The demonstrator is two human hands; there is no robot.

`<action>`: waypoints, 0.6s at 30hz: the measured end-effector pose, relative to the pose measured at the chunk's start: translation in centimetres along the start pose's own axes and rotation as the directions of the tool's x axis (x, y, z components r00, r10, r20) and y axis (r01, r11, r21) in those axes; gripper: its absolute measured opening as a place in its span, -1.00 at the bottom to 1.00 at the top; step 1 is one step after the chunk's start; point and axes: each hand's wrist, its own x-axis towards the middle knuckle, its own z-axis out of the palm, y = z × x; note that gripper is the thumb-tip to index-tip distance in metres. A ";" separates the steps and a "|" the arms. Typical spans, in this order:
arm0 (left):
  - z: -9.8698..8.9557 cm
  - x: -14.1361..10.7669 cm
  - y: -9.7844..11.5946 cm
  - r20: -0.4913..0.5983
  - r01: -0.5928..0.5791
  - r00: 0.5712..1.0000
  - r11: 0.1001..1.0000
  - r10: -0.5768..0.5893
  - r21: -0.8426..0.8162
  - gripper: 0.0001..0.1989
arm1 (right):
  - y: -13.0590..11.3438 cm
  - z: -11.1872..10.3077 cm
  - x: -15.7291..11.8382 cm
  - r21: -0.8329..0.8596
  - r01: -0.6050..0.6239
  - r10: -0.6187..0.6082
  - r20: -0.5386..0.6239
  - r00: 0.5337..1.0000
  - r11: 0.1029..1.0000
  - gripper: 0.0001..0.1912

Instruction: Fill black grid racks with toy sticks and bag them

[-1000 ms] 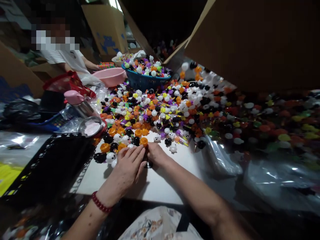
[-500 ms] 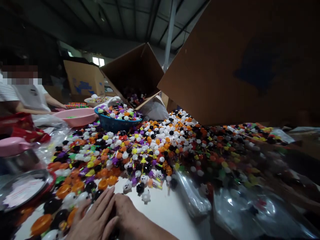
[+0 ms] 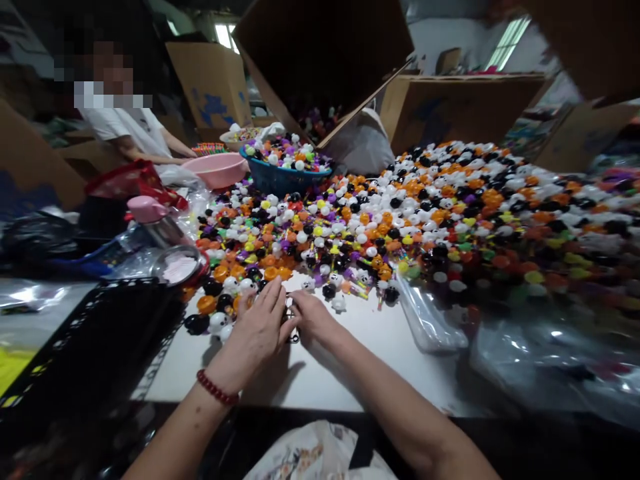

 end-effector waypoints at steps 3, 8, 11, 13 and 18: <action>-0.2 0.0 0.0 -0.005 0.002 1.000 1.000 -0.002 -0.008 -0.51 | 1.2 -3.6 -0.3 -0.276 -0.037 0.027 -0.038 0.999 0.960 -0.71; 0.1 0.0 -0.3 -0.048 0.027 0.998 0.997 -0.030 -0.076 -0.55 | 2.6 -7.4 1.8 -0.639 -0.063 0.106 0.029 0.994 0.766 -0.73; 0.2 -0.1 -0.6 -0.049 0.025 0.998 0.995 -0.030 -0.096 -0.57 | 3.0 -7.0 3.4 -0.691 -0.066 0.151 0.063 0.987 0.720 -0.77; 0.0 -0.2 -0.8 -0.034 0.020 0.999 0.995 -0.023 -0.096 -0.57 | 3.1 -6.7 4.0 -0.689 -0.093 0.186 0.061 0.981 0.718 -0.78; -0.2 -0.3 -1.3 -0.021 -0.016 1.000 0.996 0.014 -0.091 -0.56 | 2.3 -6.8 3.4 -0.594 -0.136 0.176 0.009 0.984 0.793 -0.75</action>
